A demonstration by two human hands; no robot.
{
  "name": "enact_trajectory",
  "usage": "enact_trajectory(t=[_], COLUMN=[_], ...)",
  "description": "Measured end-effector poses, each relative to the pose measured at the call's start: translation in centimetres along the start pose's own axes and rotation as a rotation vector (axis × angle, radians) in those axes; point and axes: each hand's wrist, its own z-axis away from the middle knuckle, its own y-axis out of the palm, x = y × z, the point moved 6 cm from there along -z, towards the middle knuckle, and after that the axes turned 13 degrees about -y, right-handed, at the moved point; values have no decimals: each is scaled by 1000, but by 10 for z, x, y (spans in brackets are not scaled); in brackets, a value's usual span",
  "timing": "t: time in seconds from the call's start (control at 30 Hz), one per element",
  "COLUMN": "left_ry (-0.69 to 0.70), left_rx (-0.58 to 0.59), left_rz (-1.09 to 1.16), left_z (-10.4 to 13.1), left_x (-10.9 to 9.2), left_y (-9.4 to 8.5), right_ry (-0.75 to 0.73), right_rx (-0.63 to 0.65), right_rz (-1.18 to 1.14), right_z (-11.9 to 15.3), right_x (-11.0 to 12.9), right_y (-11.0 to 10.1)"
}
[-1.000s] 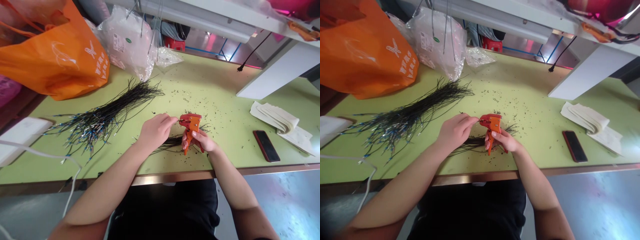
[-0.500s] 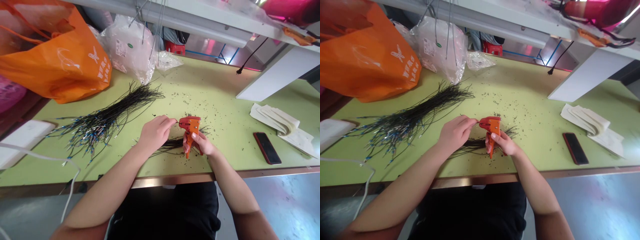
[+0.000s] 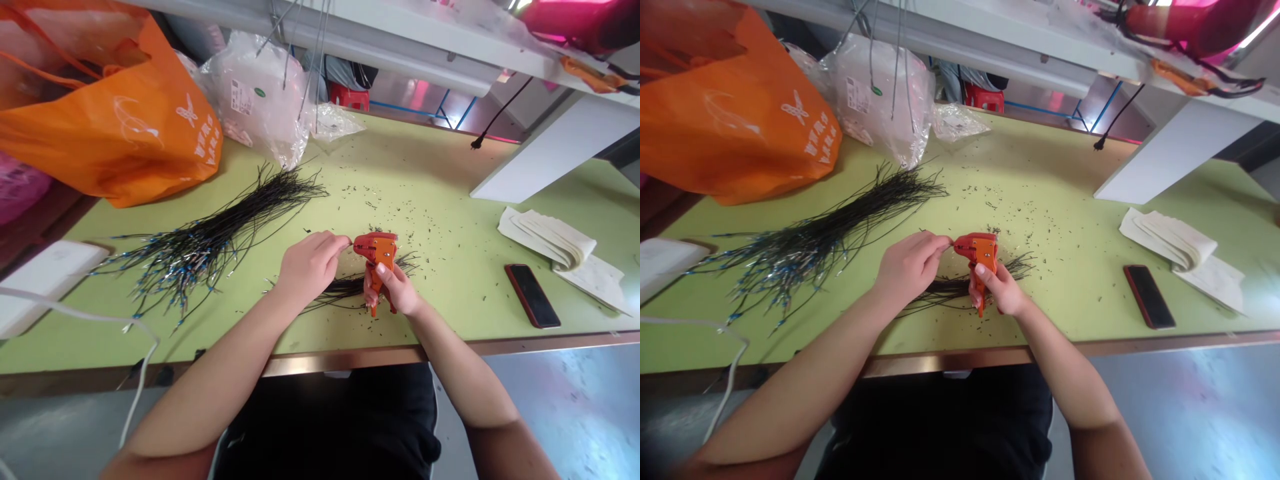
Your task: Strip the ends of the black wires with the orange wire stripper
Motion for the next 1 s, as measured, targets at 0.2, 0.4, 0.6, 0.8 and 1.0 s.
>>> enact_trajectory(t=[0.2,0.4,0.6,0.8,1.0], left_ry=[-25,-22,-100,64,69], left_rx=[-40,-92,-147,-102,-101], left_rz=[19,23,47,53,-2], left_z=[1,0,-6,4,11], left_x=[0,4,14,-14,-28], left_y=[0,-2,-11,-6,0], right_ry=[-14,-34,-170,-172,-148], right_rx=[-68,0,-128,-182,-153], right_rz=[9,-82,-104,-34,0], right_z=[-1,-5,-6,-8,-8], right_x=[-4,-3,14,7,-9], right_y=[4,2,-21,-22,-13])
